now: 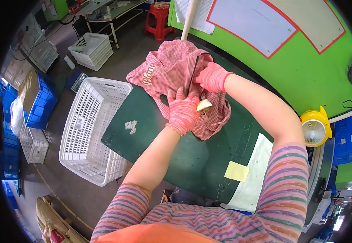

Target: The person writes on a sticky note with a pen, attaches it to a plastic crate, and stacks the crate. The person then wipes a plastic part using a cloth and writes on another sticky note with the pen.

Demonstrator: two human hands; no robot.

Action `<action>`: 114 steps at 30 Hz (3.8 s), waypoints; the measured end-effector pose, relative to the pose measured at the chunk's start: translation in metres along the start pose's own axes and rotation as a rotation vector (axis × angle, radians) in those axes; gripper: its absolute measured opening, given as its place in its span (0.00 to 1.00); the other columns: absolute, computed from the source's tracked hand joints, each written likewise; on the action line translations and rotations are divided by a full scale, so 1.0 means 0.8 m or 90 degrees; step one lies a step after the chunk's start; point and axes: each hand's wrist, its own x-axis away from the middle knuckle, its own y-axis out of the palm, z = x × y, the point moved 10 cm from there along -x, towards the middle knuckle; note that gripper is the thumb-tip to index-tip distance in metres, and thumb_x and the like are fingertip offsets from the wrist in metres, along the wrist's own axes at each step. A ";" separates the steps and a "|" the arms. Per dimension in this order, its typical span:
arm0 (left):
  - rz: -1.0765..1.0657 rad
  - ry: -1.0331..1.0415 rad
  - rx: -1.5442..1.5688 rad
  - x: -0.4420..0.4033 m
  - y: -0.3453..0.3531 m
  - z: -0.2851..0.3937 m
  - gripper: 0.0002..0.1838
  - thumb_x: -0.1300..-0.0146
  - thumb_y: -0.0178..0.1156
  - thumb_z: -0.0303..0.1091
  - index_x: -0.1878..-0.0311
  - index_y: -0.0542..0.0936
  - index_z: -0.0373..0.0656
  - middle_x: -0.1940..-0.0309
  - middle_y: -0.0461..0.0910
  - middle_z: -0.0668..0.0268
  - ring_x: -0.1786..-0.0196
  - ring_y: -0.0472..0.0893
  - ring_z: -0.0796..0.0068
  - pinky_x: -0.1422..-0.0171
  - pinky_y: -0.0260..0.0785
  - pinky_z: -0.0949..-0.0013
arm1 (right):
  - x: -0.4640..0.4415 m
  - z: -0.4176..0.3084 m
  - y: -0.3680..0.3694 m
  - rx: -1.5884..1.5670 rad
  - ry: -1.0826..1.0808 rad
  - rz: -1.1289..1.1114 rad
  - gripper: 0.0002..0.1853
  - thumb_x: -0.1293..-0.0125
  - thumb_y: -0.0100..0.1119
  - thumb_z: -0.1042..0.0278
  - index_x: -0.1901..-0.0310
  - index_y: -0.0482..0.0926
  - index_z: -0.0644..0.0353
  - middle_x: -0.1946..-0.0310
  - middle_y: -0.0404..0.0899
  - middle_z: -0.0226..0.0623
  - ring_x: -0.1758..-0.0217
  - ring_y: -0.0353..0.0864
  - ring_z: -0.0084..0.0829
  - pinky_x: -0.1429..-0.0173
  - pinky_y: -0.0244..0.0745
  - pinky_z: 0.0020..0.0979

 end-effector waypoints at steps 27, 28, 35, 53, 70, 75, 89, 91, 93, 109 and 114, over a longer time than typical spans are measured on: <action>0.076 -0.139 -0.018 0.004 0.003 -0.024 0.33 0.48 0.66 0.45 0.35 0.74 0.60 0.38 0.71 0.56 0.30 0.62 0.44 0.26 0.40 0.31 | -0.021 0.082 0.036 -0.167 0.390 -0.094 0.34 0.49 0.66 0.34 0.53 0.86 0.58 0.51 0.84 0.42 0.46 0.83 0.38 0.42 0.75 0.37; 0.069 -0.141 -0.017 0.004 0.004 -0.024 0.32 0.48 0.65 0.45 0.35 0.74 0.60 0.37 0.71 0.56 0.29 0.62 0.44 0.26 0.40 0.31 | -0.022 0.082 0.039 -0.180 0.397 -0.083 0.33 0.49 0.66 0.35 0.53 0.85 0.59 0.52 0.84 0.42 0.46 0.83 0.39 0.43 0.75 0.37; 0.059 -0.142 -0.016 0.005 0.002 -0.023 0.32 0.48 0.66 0.45 0.35 0.74 0.60 0.37 0.70 0.54 0.28 0.60 0.43 0.26 0.39 0.31 | -0.028 0.098 0.070 -0.492 0.343 0.078 0.30 0.50 0.68 0.42 0.54 0.85 0.60 0.56 0.84 0.49 0.50 0.82 0.46 0.43 0.75 0.37; 0.095 0.017 -0.006 -0.001 0.004 0.006 0.30 0.53 0.67 0.40 0.41 0.79 0.56 0.31 0.67 0.65 0.26 0.57 0.41 0.25 0.38 0.30 | -0.021 0.101 0.069 -0.461 0.408 0.069 0.23 0.47 0.65 0.54 0.54 0.83 0.63 0.53 0.83 0.50 0.48 0.82 0.48 0.43 0.77 0.40; 0.109 -0.014 -0.004 0.001 0.007 0.000 0.27 0.48 0.67 0.43 0.42 0.79 0.57 0.33 0.70 0.62 0.27 0.58 0.43 0.25 0.38 0.31 | -0.028 0.081 0.041 -0.386 0.415 -0.069 0.21 0.49 0.66 0.54 0.56 0.86 0.57 0.51 0.84 0.44 0.47 0.83 0.41 0.44 0.79 0.38; 0.101 -0.020 -0.005 0.000 0.008 -0.001 0.27 0.48 0.66 0.44 0.41 0.79 0.57 0.33 0.70 0.62 0.27 0.58 0.43 0.25 0.38 0.31 | -0.045 0.077 0.048 -0.382 0.382 -0.036 0.25 0.44 0.60 0.50 0.52 0.85 0.60 0.48 0.81 0.50 0.43 0.81 0.43 0.37 0.73 0.37; 0.120 -0.017 0.020 0.003 0.004 -0.002 0.28 0.48 0.66 0.43 0.40 0.78 0.56 0.33 0.69 0.58 0.28 0.59 0.41 0.25 0.40 0.32 | -0.007 0.107 0.027 -0.523 0.406 0.134 0.21 0.42 0.56 0.56 0.52 0.82 0.62 0.53 0.82 0.53 0.47 0.81 0.49 0.41 0.74 0.42; 0.144 -0.021 0.028 0.004 -0.001 -0.003 0.28 0.49 0.67 0.41 0.40 0.78 0.57 0.32 0.67 0.56 0.28 0.59 0.40 0.25 0.40 0.33 | -0.001 0.106 0.032 -0.545 0.375 0.123 0.22 0.41 0.55 0.53 0.54 0.83 0.63 0.54 0.82 0.54 0.48 0.81 0.49 0.43 0.75 0.42; 0.146 -0.026 0.034 0.003 -0.003 -0.004 0.29 0.50 0.66 0.40 0.40 0.78 0.58 0.31 0.65 0.55 0.28 0.58 0.40 0.25 0.41 0.34 | 0.009 0.103 0.024 -0.566 0.348 0.114 0.23 0.41 0.53 0.50 0.56 0.83 0.63 0.56 0.82 0.55 0.50 0.81 0.49 0.44 0.75 0.42; 0.122 -0.035 -0.009 0.002 0.004 -0.008 0.29 0.49 0.65 0.41 0.40 0.78 0.61 0.30 0.64 0.55 0.27 0.57 0.38 0.25 0.42 0.34 | 0.103 0.115 -0.048 -0.762 0.273 0.356 0.13 0.33 0.59 0.66 0.51 0.79 0.64 0.61 0.85 0.36 0.70 0.82 0.23 0.64 0.78 0.26; 0.202 -0.011 0.001 0.006 -0.011 -0.001 0.29 0.47 0.63 0.42 0.38 0.77 0.58 0.31 0.66 0.56 0.28 0.59 0.40 0.26 0.44 0.35 | 0.236 0.145 -0.071 -0.966 0.398 0.778 0.12 0.29 0.56 0.66 0.49 0.78 0.62 0.58 0.84 0.33 0.67 0.80 0.19 0.62 0.76 0.21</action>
